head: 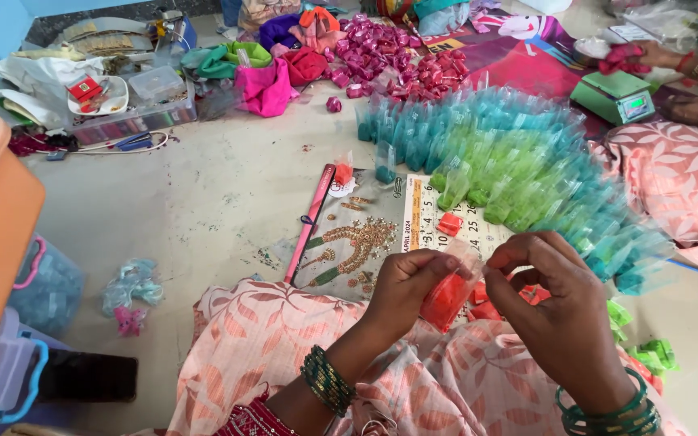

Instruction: The person packages and seals small items into plastic bags using a stapler.

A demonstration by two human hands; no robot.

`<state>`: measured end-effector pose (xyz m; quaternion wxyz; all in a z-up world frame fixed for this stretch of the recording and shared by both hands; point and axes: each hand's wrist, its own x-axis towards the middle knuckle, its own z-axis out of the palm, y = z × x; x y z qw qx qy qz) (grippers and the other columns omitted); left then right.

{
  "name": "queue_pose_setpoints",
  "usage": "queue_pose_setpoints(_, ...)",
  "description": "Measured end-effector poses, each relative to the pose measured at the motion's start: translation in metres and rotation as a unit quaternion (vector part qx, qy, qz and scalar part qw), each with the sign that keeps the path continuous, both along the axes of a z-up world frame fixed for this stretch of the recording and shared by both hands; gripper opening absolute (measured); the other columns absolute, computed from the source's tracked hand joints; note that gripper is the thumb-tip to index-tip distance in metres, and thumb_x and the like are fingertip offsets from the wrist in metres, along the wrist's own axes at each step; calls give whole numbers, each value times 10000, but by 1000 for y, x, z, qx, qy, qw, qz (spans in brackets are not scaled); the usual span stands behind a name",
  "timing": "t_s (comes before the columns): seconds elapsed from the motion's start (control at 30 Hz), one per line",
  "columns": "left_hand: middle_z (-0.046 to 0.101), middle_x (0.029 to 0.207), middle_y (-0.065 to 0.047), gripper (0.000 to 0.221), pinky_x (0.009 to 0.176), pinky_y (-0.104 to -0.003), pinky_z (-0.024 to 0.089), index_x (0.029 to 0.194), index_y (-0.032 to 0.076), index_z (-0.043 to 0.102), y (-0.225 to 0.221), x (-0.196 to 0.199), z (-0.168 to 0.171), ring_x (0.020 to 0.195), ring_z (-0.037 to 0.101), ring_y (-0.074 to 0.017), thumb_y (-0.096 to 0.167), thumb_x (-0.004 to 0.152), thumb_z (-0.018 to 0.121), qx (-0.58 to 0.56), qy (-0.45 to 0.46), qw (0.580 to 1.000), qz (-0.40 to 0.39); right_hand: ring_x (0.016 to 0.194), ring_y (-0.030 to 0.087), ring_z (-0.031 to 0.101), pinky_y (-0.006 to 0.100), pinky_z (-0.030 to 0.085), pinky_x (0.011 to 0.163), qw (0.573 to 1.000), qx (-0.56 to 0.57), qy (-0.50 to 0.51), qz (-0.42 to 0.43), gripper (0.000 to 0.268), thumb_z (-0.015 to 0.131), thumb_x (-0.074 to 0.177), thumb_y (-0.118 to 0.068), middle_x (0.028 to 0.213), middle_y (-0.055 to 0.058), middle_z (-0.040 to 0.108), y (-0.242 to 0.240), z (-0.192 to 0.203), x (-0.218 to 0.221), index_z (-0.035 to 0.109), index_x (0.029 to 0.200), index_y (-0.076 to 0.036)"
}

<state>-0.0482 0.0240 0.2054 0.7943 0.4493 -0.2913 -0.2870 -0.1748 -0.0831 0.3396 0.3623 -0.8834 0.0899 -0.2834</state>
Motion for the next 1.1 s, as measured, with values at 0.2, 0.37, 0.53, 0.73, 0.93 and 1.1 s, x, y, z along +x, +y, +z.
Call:
queue_pose_setpoints(0.2, 766, 937, -33, 274, 775, -232, 547, 1026, -1, 774, -2, -4, -1, 847, 667, -57, 237, 1047, 640, -3, 3, 999, 33, 681, 69, 602, 242, 481, 565, 987, 140, -39, -64, 111, 727, 960, -36, 882, 65, 671, -7, -39, 4, 643, 1021, 4)
queue_pose_setpoints(0.37, 769, 919, -40, 283, 764, -238, 554, 1032, -3, 780, 1, -8, -35, 828, 666, -62, 238, 1050, 633, -8, 0, 996, 87, 790, 85, 669, 246, 554, 678, 971, 237, -10, -8, 105, 701, 936, -41, 1005, 85, 721, -18, -82, -5, 688, 1016, 25)
queue_pose_setpoints(0.53, 767, 934, -35, 266, 752, -242, 556, 1078, -11, 763, -7, -4, -44, 828, 663, -61, 217, 1045, 631, -21, 15, 995, 97, 954, 99, 683, 255, 585, 809, 953, 289, -5, 96, 266, 755, 828, 26, 1082, 82, 696, -14, -100, 4, 672, 1079, 51)
queue_pose_setpoints(0.73, 735, 952, -27, 338, 759, -230, 537, 1170, -10, 748, -3, -12, -39, 843, 637, -53, 278, 1099, 586, -30, 44, 998, 44, 929, 135, 702, 272, 599, 796, 949, 302, -63, 61, 191, 751, 860, 60, 1115, 104, 720, -14, -115, 6, 696, 1041, 89)
queue_pose_setpoints(0.93, 754, 991, -8, 357, 770, -222, 547, 1181, 12, 739, -2, -15, -27, 854, 640, -41, 306, 1075, 567, -14, 40, 995, 93, 977, 113, 697, 260, 600, 850, 950, 298, -56, 80, 198, 764, 830, 45, 1216, 50, 692, -7, -118, 7, 698, 1015, 70)
queue_pose_setpoints(1.1, 726, 920, -32, 355, 754, -233, 534, 1188, -11, 747, -6, -12, -37, 818, 625, -58, 286, 1112, 568, -44, 27, 989, 139, 870, 93, 680, 242, 573, 767, 965, 258, 11, 32, 359, 830, 777, -5, 1034, 85, 713, 0, -134, 6, 706, 1113, 16)
